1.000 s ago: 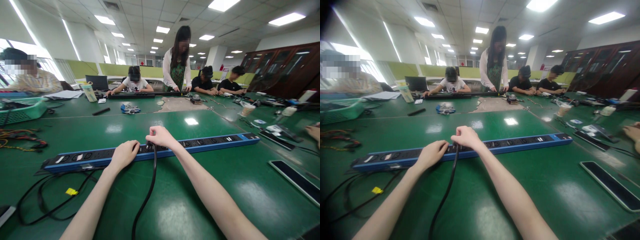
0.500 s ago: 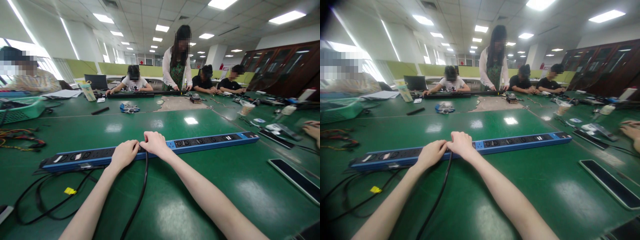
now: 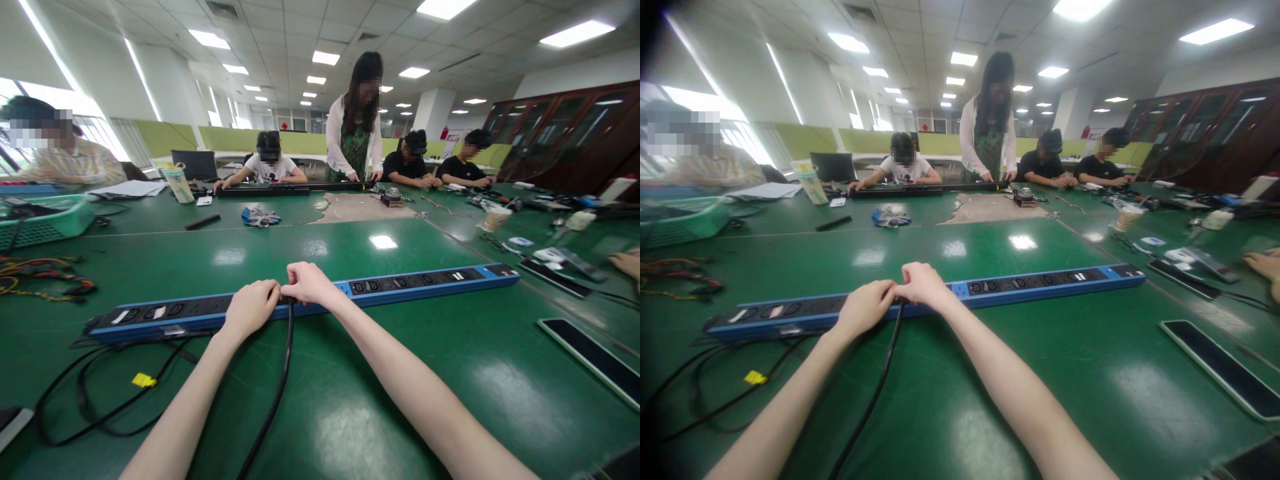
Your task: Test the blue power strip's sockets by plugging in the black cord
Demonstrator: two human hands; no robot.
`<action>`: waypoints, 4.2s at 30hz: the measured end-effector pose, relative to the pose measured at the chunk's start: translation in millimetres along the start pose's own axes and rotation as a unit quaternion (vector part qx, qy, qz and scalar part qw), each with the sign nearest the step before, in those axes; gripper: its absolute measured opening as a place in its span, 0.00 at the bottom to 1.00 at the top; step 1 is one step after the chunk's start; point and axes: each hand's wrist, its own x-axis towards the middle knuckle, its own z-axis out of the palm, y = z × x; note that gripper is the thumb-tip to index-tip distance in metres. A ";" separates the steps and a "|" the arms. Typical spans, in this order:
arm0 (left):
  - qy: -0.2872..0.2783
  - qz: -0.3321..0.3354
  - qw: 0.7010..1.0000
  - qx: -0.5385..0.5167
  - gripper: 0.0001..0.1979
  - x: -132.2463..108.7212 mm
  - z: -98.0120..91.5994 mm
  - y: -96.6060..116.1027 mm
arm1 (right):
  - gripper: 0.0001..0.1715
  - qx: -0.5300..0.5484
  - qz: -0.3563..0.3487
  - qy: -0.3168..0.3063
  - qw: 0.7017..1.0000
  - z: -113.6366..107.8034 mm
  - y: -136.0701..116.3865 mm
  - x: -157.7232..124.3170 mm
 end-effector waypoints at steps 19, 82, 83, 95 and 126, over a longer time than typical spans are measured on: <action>0.001 -0.001 1.000 0.006 0.19 -0.6 -0.7 0.3 | 0.08 -0.096 -0.040 0.076 0.992 9.2 -3.6 -9.6; -0.014 -0.028 1.000 0.002 0.23 5.2 4.5 -1.3 | 0.08 -0.077 0.052 0.092 0.991 -92.6 92.3 -69.9; -0.015 -0.029 0.999 0.000 0.22 5.2 4.4 -1.4 | 0.08 -0.087 0.054 0.087 0.991 -89.6 89.1 -69.2; -0.013 -0.021 1.000 0.002 0.23 5.6 7.4 -4.7 | 0.08 -0.130 0.083 0.090 0.984 -75.1 86.1 -66.6; 0.065 0.155 0.985 -0.025 0.33 -5.6 29.0 71.8 | 0.22 -0.274 0.146 0.017 0.951 -73.7 47.1 -67.4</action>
